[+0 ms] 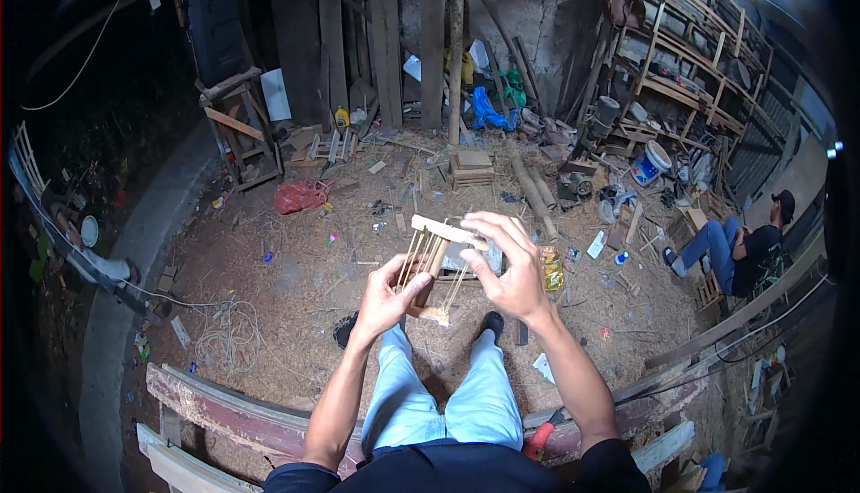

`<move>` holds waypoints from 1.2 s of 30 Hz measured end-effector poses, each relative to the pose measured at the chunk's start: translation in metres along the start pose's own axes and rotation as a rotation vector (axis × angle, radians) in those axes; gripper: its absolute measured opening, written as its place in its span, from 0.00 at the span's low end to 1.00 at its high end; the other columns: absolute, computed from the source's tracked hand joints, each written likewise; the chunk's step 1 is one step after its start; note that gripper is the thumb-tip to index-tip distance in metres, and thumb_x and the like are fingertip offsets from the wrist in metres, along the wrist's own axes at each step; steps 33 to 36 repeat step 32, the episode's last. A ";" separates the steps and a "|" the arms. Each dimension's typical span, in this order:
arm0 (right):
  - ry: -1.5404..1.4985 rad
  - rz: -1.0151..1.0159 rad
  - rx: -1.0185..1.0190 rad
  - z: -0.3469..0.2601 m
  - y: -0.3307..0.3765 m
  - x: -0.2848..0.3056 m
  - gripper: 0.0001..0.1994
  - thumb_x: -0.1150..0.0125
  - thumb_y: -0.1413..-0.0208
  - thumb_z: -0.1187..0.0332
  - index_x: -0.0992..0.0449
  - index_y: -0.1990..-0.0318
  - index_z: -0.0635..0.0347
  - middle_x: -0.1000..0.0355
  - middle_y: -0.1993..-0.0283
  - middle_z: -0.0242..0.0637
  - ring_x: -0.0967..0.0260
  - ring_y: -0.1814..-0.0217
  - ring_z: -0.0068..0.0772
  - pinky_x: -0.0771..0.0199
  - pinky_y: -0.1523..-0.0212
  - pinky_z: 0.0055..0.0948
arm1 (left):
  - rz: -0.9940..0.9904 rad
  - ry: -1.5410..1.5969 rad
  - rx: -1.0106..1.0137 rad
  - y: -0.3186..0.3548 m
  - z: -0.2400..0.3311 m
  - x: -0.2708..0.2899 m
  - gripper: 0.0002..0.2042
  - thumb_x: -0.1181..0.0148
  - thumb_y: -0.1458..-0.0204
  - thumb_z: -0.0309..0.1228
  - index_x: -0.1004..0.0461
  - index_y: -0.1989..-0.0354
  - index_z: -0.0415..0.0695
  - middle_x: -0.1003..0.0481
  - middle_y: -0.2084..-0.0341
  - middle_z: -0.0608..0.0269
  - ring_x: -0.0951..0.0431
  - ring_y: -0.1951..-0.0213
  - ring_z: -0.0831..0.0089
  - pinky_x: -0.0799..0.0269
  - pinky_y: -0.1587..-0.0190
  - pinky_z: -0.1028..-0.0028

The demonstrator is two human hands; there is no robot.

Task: The person assembles a small wooden structure by inserting thin wooden sticks into a pre-drilled base and securing a cross-member piece.

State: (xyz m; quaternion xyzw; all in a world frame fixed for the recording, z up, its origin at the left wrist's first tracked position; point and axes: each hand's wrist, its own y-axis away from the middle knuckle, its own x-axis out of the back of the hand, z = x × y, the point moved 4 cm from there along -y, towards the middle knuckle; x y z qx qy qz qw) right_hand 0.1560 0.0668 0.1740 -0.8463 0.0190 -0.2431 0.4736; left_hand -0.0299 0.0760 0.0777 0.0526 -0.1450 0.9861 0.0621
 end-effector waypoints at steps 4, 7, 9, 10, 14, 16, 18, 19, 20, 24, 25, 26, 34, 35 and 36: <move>-0.121 -0.097 -0.062 0.006 -0.003 -0.011 0.14 0.41 0.52 0.73 0.28 0.56 0.66 0.29 0.56 0.46 0.30 0.53 0.43 0.31 0.53 0.33 | -0.040 -0.064 0.003 0.003 0.009 -0.003 0.16 0.40 0.51 0.28 0.30 0.55 0.36 0.25 0.66 0.63 0.28 0.63 0.80 0.32 0.57 0.77; -0.225 -0.179 -0.180 0.015 0.002 -0.017 0.13 0.42 0.50 0.74 0.28 0.56 0.67 0.28 0.57 0.45 0.28 0.55 0.39 0.29 0.56 0.29 | -0.037 -0.085 -0.035 0.004 0.008 -0.003 0.16 0.39 0.51 0.29 0.29 0.56 0.35 0.25 0.67 0.63 0.27 0.65 0.80 0.32 0.58 0.77; -0.257 -0.171 -0.233 0.019 0.005 -0.018 0.13 0.42 0.50 0.74 0.28 0.56 0.67 0.28 0.57 0.44 0.28 0.56 0.37 0.29 0.56 0.29 | -0.045 -0.087 -0.025 0.003 0.006 -0.004 0.16 0.39 0.51 0.29 0.29 0.56 0.35 0.24 0.68 0.63 0.27 0.65 0.80 0.32 0.59 0.77; -0.271 -0.155 -0.261 0.020 0.007 -0.018 0.13 0.42 0.50 0.74 0.28 0.56 0.66 0.27 0.58 0.43 0.28 0.56 0.36 0.30 0.55 0.29 | -0.049 -0.088 -0.020 0.003 0.006 -0.005 0.15 0.39 0.51 0.29 0.29 0.56 0.35 0.24 0.68 0.62 0.27 0.65 0.80 0.32 0.59 0.77; -0.239 -0.188 -0.251 0.019 0.007 -0.018 0.11 0.42 0.50 0.75 0.28 0.58 0.67 0.27 0.58 0.43 0.29 0.56 0.34 0.31 0.54 0.30 | -0.042 -0.155 -0.003 0.004 0.007 -0.003 0.16 0.38 0.52 0.32 0.28 0.56 0.36 0.23 0.68 0.57 0.24 0.65 0.75 0.30 0.58 0.74; -0.254 -0.200 -0.261 0.024 0.009 -0.019 0.10 0.42 0.50 0.75 0.28 0.59 0.67 0.27 0.58 0.43 0.29 0.55 0.35 0.31 0.54 0.30 | -0.048 -0.190 -0.006 0.004 0.006 -0.003 0.16 0.38 0.52 0.32 0.28 0.56 0.37 0.23 0.68 0.56 0.24 0.65 0.74 0.30 0.59 0.73; -0.254 -0.216 -0.250 0.025 0.010 -0.018 0.09 0.43 0.50 0.75 0.28 0.60 0.68 0.27 0.58 0.43 0.29 0.55 0.35 0.31 0.53 0.30 | -0.040 -0.219 -0.036 0.004 0.009 -0.004 0.16 0.38 0.53 0.32 0.27 0.57 0.38 0.23 0.68 0.56 0.24 0.65 0.73 0.30 0.60 0.72; -0.246 -0.224 -0.236 0.024 0.010 -0.017 0.09 0.43 0.50 0.76 0.28 0.61 0.68 0.27 0.58 0.43 0.29 0.54 0.35 0.31 0.53 0.30 | -0.035 -0.233 -0.051 0.005 0.010 -0.005 0.16 0.38 0.53 0.32 0.27 0.57 0.38 0.23 0.68 0.55 0.24 0.65 0.72 0.30 0.60 0.72; -0.239 -0.231 -0.220 0.023 0.010 -0.017 0.08 0.43 0.50 0.76 0.28 0.62 0.68 0.28 0.58 0.43 0.29 0.54 0.36 0.31 0.53 0.30 | -0.024 -0.252 -0.080 0.005 0.010 -0.004 0.16 0.38 0.53 0.32 0.27 0.56 0.38 0.23 0.66 0.55 0.24 0.64 0.72 0.30 0.59 0.72; -0.215 -0.192 -0.137 0.018 0.013 -0.018 0.08 0.42 0.51 0.77 0.28 0.62 0.68 0.28 0.58 0.44 0.29 0.55 0.38 0.31 0.53 0.30 | 0.062 -0.247 -0.201 0.002 0.022 -0.002 0.17 0.40 0.52 0.31 0.29 0.53 0.40 0.25 0.61 0.55 0.26 0.58 0.72 0.34 0.54 0.72; -0.200 -0.180 -0.113 0.017 0.014 -0.019 0.08 0.42 0.51 0.77 0.28 0.62 0.68 0.28 0.58 0.44 0.29 0.55 0.39 0.31 0.53 0.31 | 0.094 -0.226 -0.233 0.000 0.027 -0.001 0.18 0.40 0.52 0.30 0.29 0.52 0.40 0.25 0.59 0.55 0.26 0.57 0.72 0.35 0.52 0.71; -0.186 -0.168 -0.090 0.016 0.015 -0.020 0.08 0.42 0.52 0.77 0.28 0.62 0.69 0.28 0.57 0.44 0.29 0.55 0.39 0.30 0.53 0.31 | 0.096 -0.106 -0.214 -0.003 0.025 0.000 0.18 0.42 0.51 0.28 0.31 0.50 0.41 0.26 0.56 0.56 0.28 0.54 0.72 0.38 0.48 0.71; -0.087 -0.194 0.064 0.019 0.021 -0.023 0.09 0.42 0.52 0.78 0.28 0.62 0.66 0.29 0.57 0.46 0.31 0.52 0.43 0.31 0.53 0.34 | -0.005 -0.148 -0.170 -0.011 0.026 0.003 0.22 0.41 0.51 0.29 0.35 0.45 0.43 0.28 0.52 0.57 0.29 0.51 0.69 0.38 0.45 0.71; -0.087 -0.194 0.064 0.019 0.021 -0.023 0.09 0.42 0.52 0.78 0.28 0.62 0.66 0.29 0.57 0.46 0.31 0.52 0.43 0.31 0.53 0.34 | -0.005 -0.148 -0.170 -0.011 0.026 0.003 0.22 0.41 0.51 0.29 0.35 0.45 0.43 0.28 0.52 0.57 0.29 0.51 0.69 0.38 0.45 0.71; -0.087 -0.194 0.064 0.019 0.021 -0.023 0.09 0.42 0.52 0.78 0.28 0.62 0.66 0.29 0.57 0.46 0.31 0.52 0.43 0.31 0.53 0.34 | -0.005 -0.148 -0.170 -0.011 0.026 0.003 0.22 0.41 0.51 0.29 0.35 0.45 0.43 0.28 0.52 0.57 0.29 0.51 0.69 0.38 0.45 0.71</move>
